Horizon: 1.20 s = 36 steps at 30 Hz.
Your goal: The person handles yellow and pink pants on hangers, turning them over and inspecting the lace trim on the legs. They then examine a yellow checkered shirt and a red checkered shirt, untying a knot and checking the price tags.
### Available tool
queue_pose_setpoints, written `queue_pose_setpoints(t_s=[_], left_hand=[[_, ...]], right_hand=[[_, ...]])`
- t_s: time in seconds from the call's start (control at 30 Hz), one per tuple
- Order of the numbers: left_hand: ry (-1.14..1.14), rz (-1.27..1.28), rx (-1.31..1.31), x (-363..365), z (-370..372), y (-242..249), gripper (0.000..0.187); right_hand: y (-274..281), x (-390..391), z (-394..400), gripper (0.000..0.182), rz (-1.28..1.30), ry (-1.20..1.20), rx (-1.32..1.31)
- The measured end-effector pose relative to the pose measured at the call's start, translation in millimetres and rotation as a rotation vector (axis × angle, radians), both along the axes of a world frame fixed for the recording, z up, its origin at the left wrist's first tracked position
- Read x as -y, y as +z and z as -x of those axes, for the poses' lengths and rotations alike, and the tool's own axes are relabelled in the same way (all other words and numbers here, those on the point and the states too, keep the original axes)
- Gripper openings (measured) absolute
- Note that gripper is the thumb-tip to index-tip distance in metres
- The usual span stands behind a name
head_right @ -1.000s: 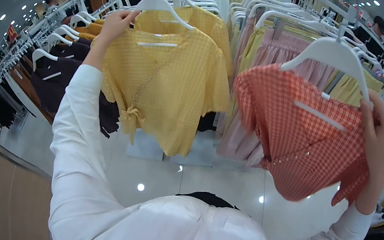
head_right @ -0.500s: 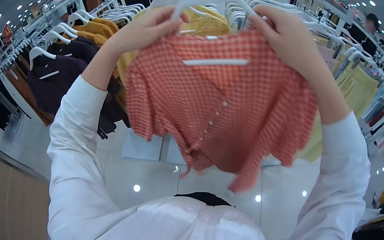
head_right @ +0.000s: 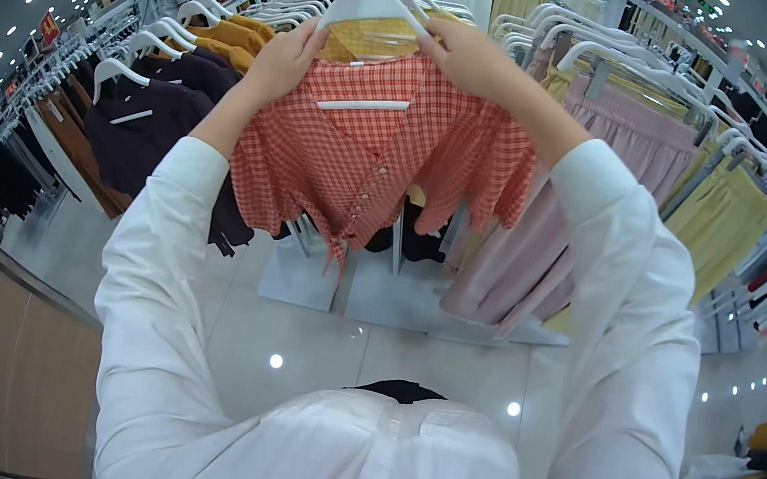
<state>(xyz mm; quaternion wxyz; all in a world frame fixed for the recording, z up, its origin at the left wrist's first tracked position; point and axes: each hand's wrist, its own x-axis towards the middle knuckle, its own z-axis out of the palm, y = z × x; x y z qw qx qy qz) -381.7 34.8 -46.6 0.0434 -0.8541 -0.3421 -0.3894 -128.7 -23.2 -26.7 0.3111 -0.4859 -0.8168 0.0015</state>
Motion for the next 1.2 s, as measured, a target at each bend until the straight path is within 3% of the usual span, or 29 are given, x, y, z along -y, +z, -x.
queue_pose_setpoints(t_s=[0.17, 0.33, 0.47, 0.7, 0.83, 0.9, 1.0, 1.13, 1.2], left_hand=[[0.177, -0.176, -0.053, -5, 3, -12, 0.03], [0.244, -0.433, -0.081, -21, 12, -12, 0.027], [0.243, -0.475, -0.067, -22, 12, -15, 0.026], [0.276, -0.382, 0.024, -11, 5, -26, 0.027], [0.222, -0.378, 0.088, 1, 8, -31, 0.028], [0.222, -0.337, 0.115, 8, 18, -40, 0.031], [0.258, -0.368, 0.222, 14, 39, -61, 0.027], [0.286, -0.188, 0.334, 11, 61, -105, 0.033], [0.272, -0.054, 0.393, 5, 67, -124, 0.033]], right_hand=[[-18, -13, 7, 0.029, 0.016, -0.017, -0.036], [-21, -17, 18, 0.03, -0.074, 0.031, -0.07], [-27, -18, 23, 0.029, -0.096, 0.076, -0.12], [-56, -19, 17, 0.03, -0.271, -0.107, -0.048], [-53, -20, 12, 0.027, -0.237, -0.114, -0.024], [-50, -14, 14, 0.026, -0.591, -0.113, 0.059], [-48, 31, 14, 0.026, -0.697, -0.103, -0.086], [-107, 62, 6, 0.029, -0.649, 0.004, -0.068], [-160, 69, 9, 0.031, -0.427, -0.088, -0.056]])
